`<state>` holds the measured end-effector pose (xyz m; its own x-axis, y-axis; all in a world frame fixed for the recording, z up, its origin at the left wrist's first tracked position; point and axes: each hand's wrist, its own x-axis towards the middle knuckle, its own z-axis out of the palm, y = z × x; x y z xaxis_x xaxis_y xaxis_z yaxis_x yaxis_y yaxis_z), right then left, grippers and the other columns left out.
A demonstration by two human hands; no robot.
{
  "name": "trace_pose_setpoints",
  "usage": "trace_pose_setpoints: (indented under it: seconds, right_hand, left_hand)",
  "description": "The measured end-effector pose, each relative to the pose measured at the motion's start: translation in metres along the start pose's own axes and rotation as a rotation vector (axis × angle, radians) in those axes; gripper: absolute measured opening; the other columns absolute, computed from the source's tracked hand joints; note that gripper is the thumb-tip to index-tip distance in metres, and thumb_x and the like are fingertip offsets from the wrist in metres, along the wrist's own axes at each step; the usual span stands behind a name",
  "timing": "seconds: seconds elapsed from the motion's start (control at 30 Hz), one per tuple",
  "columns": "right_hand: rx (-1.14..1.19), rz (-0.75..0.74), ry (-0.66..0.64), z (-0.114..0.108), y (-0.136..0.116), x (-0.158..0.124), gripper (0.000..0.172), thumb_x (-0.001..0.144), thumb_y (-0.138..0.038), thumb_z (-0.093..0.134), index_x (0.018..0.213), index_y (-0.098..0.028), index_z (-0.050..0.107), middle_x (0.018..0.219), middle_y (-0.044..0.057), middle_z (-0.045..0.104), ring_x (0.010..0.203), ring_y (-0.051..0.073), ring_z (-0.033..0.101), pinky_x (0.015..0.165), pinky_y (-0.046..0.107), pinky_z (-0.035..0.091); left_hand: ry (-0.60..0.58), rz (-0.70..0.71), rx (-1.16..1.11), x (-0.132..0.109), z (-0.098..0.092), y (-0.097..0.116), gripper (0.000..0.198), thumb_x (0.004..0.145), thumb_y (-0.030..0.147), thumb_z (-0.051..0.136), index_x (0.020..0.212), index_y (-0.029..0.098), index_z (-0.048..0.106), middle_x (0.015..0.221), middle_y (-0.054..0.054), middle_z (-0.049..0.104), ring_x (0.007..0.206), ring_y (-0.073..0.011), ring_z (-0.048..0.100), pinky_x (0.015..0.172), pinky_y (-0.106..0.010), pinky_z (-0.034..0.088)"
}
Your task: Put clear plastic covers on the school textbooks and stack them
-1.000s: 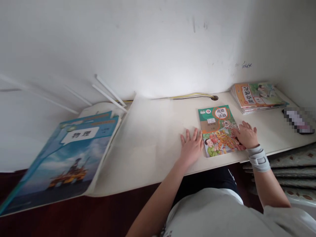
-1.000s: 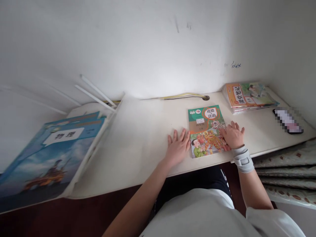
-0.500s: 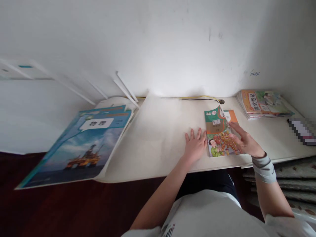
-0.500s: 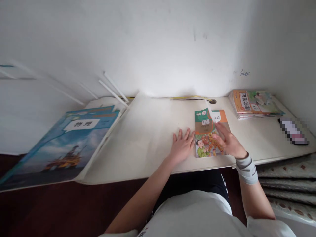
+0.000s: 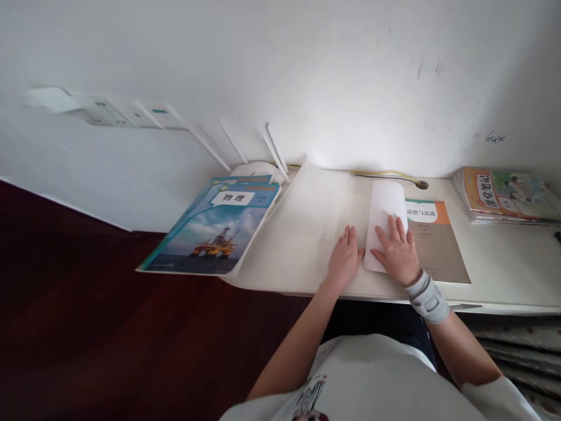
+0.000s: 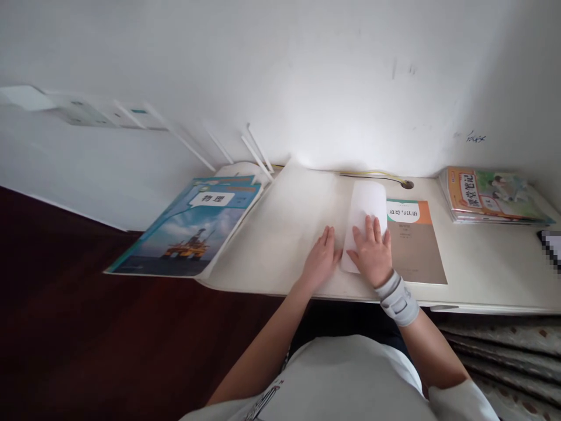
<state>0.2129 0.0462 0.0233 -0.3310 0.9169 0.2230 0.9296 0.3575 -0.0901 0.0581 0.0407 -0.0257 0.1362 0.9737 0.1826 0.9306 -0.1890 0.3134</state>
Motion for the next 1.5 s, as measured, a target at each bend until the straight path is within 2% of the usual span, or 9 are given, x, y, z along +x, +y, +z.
trace_pose_setpoints:
  seconds: [0.47,0.67,0.83,0.93,1.03,1.17,1.23,1.33,1.5]
  right_hand:
    - [-0.039,0.036,0.001,0.006,-0.013,0.01,0.052,0.085,-0.04,0.054,0.131,-0.017,0.049,0.148,0.021,0.026,0.137,0.038,0.021,0.101,0.061,0.026]
    - [-0.053,-0.057,-0.012,0.009,-0.036,0.011,0.05,0.087,-0.041,0.047,0.131,-0.017,0.048,0.149,0.018,0.026,0.137,0.037,0.022,0.102,0.062,0.022]
    - [-0.048,-0.127,-0.11,0.005,-0.041,0.01,0.045,0.089,-0.035,0.043,0.13,-0.017,0.05,0.148,0.018,0.031,0.136,0.035,0.026,0.101,0.062,0.025]
    - [-0.047,-0.106,-0.102,-0.007,-0.027,0.04,0.05,0.088,-0.038,0.046,0.133,-0.017,0.046,0.15,0.018,0.026,0.138,0.035,0.022,0.102,0.061,0.023]
    - [-0.056,-0.085,-0.129,-0.013,-0.005,0.092,0.058,0.085,-0.041,0.051,0.138,-0.019,0.039,0.152,0.018,0.018,0.139,0.036,0.014,0.103,0.063,0.019]
    - [-0.072,-0.013,-0.226,0.0,0.021,0.145,0.074,0.079,-0.052,0.056,0.141,-0.018,0.032,0.153,0.02,0.014,0.139,0.039,0.009,0.102,0.065,0.017]
    - [-0.058,0.022,-0.241,0.012,0.026,0.151,0.074,0.08,-0.054,0.052,0.141,-0.018,0.03,0.152,0.019,0.016,0.139,0.039,0.01,0.102,0.063,0.018]
    - [-0.064,0.079,-0.203,0.026,0.025,0.146,0.061,0.086,-0.046,0.045,0.139,-0.018,0.035,0.152,0.018,0.02,0.139,0.036,0.012,0.103,0.061,0.018]
    - [-0.094,0.151,-0.111,0.029,0.025,0.143,0.049,0.087,-0.038,0.045,0.132,-0.018,0.043,0.151,0.017,0.023,0.139,0.034,0.012,0.104,0.061,0.013]
  left_hand:
    - [0.028,-0.014,-0.246,0.0,-0.01,-0.012,0.049,0.089,0.017,0.031,0.137,0.005,0.032,0.14,-0.02,0.042,0.131,-0.0222,0.039,0.107,-0.04,0.037]
    - [0.128,0.026,-0.123,-0.007,-0.013,-0.016,0.051,0.083,0.009,0.037,0.134,0.005,0.037,0.139,-0.022,0.042,0.134,-0.0272,0.034,0.106,-0.045,0.037]
    - [0.151,0.013,-0.002,-0.015,-0.007,-0.016,0.05,0.083,0.009,0.038,0.133,0.006,0.039,0.137,-0.021,0.045,0.133,-0.029,0.036,0.105,-0.047,0.037]
    - [0.137,-0.007,0.068,-0.018,-0.005,-0.01,0.047,0.085,0.011,0.038,0.131,0.006,0.043,0.136,-0.021,0.047,0.131,-0.0298,0.039,0.106,-0.048,0.034]
    - [0.095,-0.027,0.12,-0.02,-0.006,-0.004,0.044,0.087,0.009,0.035,0.13,0.01,0.047,0.136,-0.018,0.048,0.13,-0.0296,0.04,0.106,-0.049,0.033]
    - [0.039,-0.033,0.081,-0.02,-0.008,-0.003,0.047,0.086,0.004,0.035,0.129,0.012,0.048,0.137,-0.018,0.047,0.13,-0.0309,0.039,0.105,-0.05,0.033]
    - [0.042,-0.044,0.001,-0.02,-0.01,-0.006,0.048,0.084,0.003,0.036,0.13,0.01,0.048,0.136,-0.019,0.047,0.13,-0.0305,0.04,0.106,-0.05,0.033]
    - [0.064,-0.056,-0.168,-0.02,-0.017,-0.013,0.048,0.083,0.002,0.035,0.128,0.009,0.049,0.135,-0.019,0.049,0.129,-0.0265,0.042,0.107,-0.047,0.033]
    - [0.007,-0.062,-0.357,-0.021,-0.037,-0.02,0.045,0.082,0.005,0.038,0.124,0.013,0.055,0.137,-0.015,0.047,0.124,-0.0201,0.047,0.104,-0.036,0.039]
